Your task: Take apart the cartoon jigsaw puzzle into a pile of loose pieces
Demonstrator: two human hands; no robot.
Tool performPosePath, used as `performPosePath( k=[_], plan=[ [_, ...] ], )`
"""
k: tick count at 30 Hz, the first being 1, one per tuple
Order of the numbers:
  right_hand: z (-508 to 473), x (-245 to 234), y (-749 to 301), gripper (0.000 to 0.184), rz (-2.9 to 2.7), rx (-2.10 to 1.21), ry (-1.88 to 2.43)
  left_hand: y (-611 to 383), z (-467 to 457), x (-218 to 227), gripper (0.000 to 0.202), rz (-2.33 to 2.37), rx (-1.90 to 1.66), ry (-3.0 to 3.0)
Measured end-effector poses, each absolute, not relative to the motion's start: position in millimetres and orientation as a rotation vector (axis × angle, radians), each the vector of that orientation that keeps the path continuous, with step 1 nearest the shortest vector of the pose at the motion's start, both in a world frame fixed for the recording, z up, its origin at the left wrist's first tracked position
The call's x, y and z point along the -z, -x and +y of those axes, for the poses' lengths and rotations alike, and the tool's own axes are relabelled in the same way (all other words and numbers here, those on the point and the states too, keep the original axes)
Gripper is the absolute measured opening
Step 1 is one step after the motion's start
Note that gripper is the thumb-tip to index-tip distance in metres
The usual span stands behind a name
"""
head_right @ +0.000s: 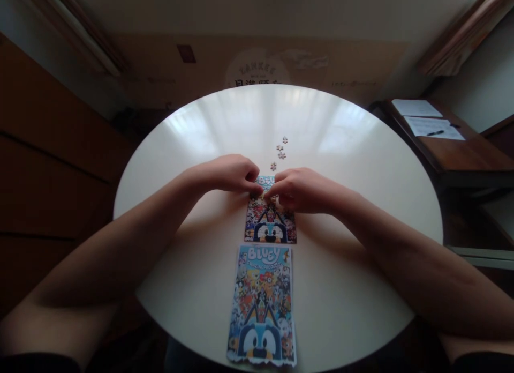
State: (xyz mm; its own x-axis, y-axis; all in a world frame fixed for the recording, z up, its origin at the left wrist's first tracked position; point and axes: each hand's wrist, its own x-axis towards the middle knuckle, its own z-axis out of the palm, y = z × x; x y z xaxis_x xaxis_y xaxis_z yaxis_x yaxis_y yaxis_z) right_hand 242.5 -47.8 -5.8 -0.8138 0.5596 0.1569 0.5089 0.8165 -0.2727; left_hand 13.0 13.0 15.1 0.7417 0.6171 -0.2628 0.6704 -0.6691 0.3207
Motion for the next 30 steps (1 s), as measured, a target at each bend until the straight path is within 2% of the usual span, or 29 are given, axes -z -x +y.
performPosePath(
  k=[8, 15, 22, 26, 30],
  plan=[
    [-50.8, 0.8, -237.3, 0.046, -2.764, -0.396, 0.896, -14.5, 12.0, -16.4, 0.040, 1.027, 0.206, -2.533],
    [-48.6, 2.0, -242.3, 0.041, -2.695, -0.501, 0.876, -15.7, 7.9, -22.7, 0.037, 1.041, 0.284, -2.536],
    [-33.9, 4.8, -260.8, 0.016, -2.299, -0.441, 1.076, -11.7, 13.1, -21.9, 0.043, 1.005, 0.276, -2.507],
    [-22.4, 18.9, -266.7, 0.016, -2.071, -0.375, 1.215, -12.0, 11.2, -22.0, 0.046, 1.009, 0.274, -2.511],
    [-6.8, 37.2, -269.1, 0.022, -1.739, -0.549, 1.331, -14.6, 6.3, -22.9, 0.045, 1.078, 0.277, -2.543]
  ],
)
